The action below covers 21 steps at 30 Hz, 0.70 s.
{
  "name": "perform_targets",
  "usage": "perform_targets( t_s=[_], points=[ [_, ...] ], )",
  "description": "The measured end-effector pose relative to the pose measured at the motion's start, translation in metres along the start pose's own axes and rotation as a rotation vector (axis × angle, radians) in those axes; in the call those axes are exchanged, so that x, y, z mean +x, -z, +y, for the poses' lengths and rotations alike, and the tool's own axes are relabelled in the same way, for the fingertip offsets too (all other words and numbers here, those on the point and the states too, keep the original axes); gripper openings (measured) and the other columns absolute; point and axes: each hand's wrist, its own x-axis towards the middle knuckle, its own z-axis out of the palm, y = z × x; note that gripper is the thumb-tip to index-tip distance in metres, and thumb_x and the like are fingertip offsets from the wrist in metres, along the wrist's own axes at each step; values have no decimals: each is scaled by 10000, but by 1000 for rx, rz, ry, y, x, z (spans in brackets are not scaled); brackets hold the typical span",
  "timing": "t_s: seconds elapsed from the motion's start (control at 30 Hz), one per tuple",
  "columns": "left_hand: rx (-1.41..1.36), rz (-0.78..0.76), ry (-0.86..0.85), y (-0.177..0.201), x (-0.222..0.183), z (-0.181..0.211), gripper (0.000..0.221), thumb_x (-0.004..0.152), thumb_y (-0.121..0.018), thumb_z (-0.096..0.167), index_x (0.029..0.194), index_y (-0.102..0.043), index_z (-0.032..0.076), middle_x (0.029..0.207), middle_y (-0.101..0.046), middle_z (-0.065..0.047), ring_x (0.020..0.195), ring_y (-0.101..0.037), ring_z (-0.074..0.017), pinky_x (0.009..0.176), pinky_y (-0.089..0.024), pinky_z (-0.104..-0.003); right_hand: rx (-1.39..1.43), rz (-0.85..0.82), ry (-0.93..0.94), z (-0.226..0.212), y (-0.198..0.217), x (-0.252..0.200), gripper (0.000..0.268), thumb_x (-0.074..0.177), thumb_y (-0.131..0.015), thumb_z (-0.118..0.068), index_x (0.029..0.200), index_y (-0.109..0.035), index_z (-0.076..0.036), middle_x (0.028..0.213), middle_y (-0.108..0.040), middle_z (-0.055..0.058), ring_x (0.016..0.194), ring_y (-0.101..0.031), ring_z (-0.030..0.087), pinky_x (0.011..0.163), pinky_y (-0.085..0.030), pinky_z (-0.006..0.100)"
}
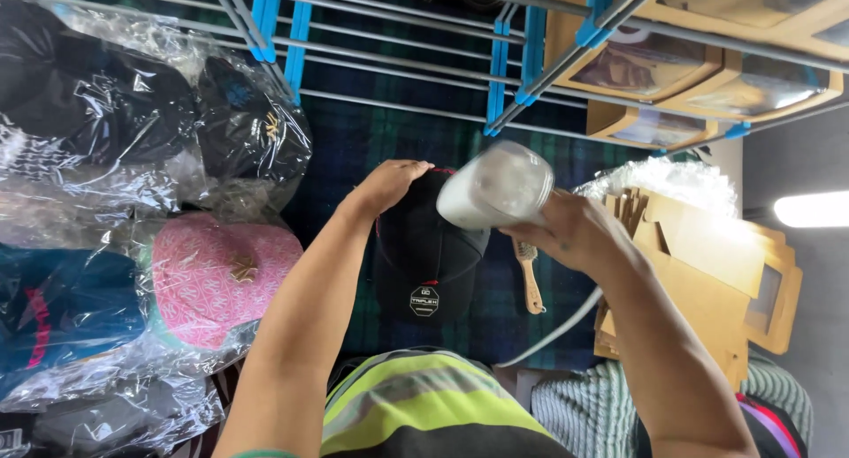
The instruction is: Using a handheld steamer and a brush to clean and shape a black baseball cap.
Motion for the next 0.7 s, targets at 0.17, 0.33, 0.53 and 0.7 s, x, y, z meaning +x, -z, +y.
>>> perform_targets(
  t_s=[0.17, 0.33, 0.53, 0.7],
  points=[
    [573, -41, -584, 11, -10, -7, 331, 1029, -525, 114, 1247, -689, -73, 1252, -703, -226, 1194, -653, -326, 1070, -506, -393, -38, -9, 128, -40, 4, 39, 542, 883, -729, -558, 1114, -636, -76, 810, -722, 173, 773, -722, 427, 672, -587, 521],
    [-114, -36, 3, -2, 5, -7, 415, 971, -582, 508, 1280, -722, 267, 1326, -693, 33, 1300, -597, -168, 1140, -431, -333, -50, -80, 111, -34, 13, 24, 512, 903, -700, -556, 1047, -640, -68, 778, -726, 166, 758, -731, 412, 682, -590, 503],
    [-194, -44, 21, 1, -3, 2, 390, 955, -612, 473, 1232, -756, 239, 1305, -704, -42, 1281, -614, -258, 1105, -479, -384, 23, -106, -51, -10, 12, 40, 597, 889, -681, -589, 1023, -652, -8, 698, -697, 234, 667, -714, 438, 593, -591, 508],
    [-192, 13, 64, 1, -8, 7, 419, 955, -625, 481, 1258, -741, 217, 1277, -713, -86, 1216, -657, -290, 1037, -531, -403, 344, -108, -411, 27, 22, 51, 498, 896, -670, -596, 936, -663, -100, 527, -664, 121, 497, -707, 243, 522, -599, 363]
  ],
)
